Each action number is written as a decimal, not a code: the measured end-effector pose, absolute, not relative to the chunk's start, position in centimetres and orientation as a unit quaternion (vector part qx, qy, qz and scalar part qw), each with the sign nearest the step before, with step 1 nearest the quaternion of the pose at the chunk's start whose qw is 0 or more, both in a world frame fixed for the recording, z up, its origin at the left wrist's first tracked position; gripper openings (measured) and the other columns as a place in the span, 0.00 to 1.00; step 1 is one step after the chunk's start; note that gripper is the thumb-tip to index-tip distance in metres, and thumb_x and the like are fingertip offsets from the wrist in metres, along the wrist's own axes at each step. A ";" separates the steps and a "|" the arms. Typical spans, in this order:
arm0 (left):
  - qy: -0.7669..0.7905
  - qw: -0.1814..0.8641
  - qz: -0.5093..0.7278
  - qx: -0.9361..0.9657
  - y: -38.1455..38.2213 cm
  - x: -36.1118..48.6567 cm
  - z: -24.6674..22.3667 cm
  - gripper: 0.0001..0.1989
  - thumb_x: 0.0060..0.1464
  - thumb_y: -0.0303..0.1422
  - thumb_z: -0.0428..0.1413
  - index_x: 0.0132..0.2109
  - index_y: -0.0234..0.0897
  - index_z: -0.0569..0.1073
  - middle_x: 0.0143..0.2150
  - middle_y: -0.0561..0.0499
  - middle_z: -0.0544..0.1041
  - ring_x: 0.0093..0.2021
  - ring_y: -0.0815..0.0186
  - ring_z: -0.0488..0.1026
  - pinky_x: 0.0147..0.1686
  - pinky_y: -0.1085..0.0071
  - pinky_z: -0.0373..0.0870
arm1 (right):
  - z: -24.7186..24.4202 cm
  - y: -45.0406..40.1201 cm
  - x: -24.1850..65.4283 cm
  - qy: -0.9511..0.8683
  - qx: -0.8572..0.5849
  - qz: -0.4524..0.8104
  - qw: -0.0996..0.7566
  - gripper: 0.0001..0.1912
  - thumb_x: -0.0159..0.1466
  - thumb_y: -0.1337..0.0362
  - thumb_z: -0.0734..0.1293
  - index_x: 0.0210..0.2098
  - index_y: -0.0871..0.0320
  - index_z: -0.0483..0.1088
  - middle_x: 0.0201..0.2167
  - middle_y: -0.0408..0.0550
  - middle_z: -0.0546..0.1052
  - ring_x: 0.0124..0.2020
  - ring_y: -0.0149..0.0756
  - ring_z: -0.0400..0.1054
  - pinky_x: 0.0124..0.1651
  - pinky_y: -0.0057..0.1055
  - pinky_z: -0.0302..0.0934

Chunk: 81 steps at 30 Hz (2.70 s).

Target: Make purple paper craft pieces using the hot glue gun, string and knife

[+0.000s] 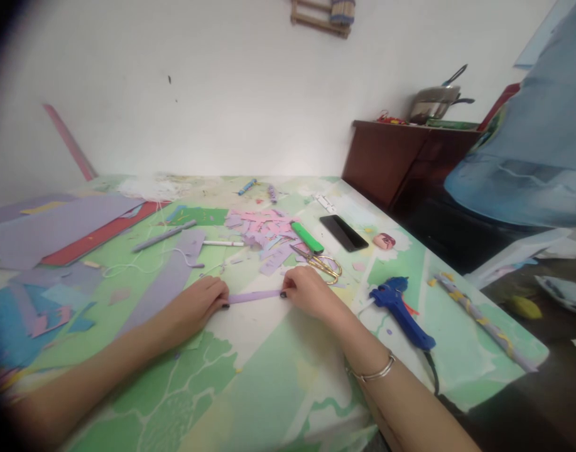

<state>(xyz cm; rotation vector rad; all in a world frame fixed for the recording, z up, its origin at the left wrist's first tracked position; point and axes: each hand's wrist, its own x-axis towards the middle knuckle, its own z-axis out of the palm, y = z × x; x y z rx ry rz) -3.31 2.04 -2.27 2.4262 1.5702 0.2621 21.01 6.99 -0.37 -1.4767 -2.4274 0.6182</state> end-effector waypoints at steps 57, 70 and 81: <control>0.368 0.564 0.661 0.330 0.3 0.3 1.1 0.27 0.52 0.45 0.52 0.16 0.39 0.46 0.12 0.61 0.42 0.14 0.76 0.39 0.15 0.74 0.41 | -1.0 -0.1 11.6 -0.407 -0.196 0.829 0.331 0.17 0.54 0.52 0.70 0.34 0.56 0.64 0.30 0.44 0.72 0.33 0.36 0.71 0.38 0.35 0.63; 0.468 0.087 0.273 0.836 -0.1 -1.1 -0.7 0.27 0.50 0.32 0.54 0.57 0.31 0.59 0.57 0.32 0.63 0.59 0.44 0.56 0.57 0.45 0.49 | -1.1 1.0 12.4 -0.385 -0.197 0.824 0.366 0.14 0.52 0.63 0.71 0.39 0.54 0.71 0.33 0.47 0.75 0.34 0.35 0.70 0.37 0.31 0.61; 0.750 -0.095 0.156 0.636 5.6 -21.9 2.0 0.21 0.56 0.30 0.45 0.57 0.32 0.61 0.61 0.35 0.61 0.62 0.53 0.56 0.58 0.57 0.54 | 2.2 10.6 22.4 -0.610 -0.570 0.151 0.529 0.22 0.56 0.58 0.63 0.47 0.60 0.72 0.24 0.50 0.74 0.26 0.42 0.68 0.34 0.41 0.63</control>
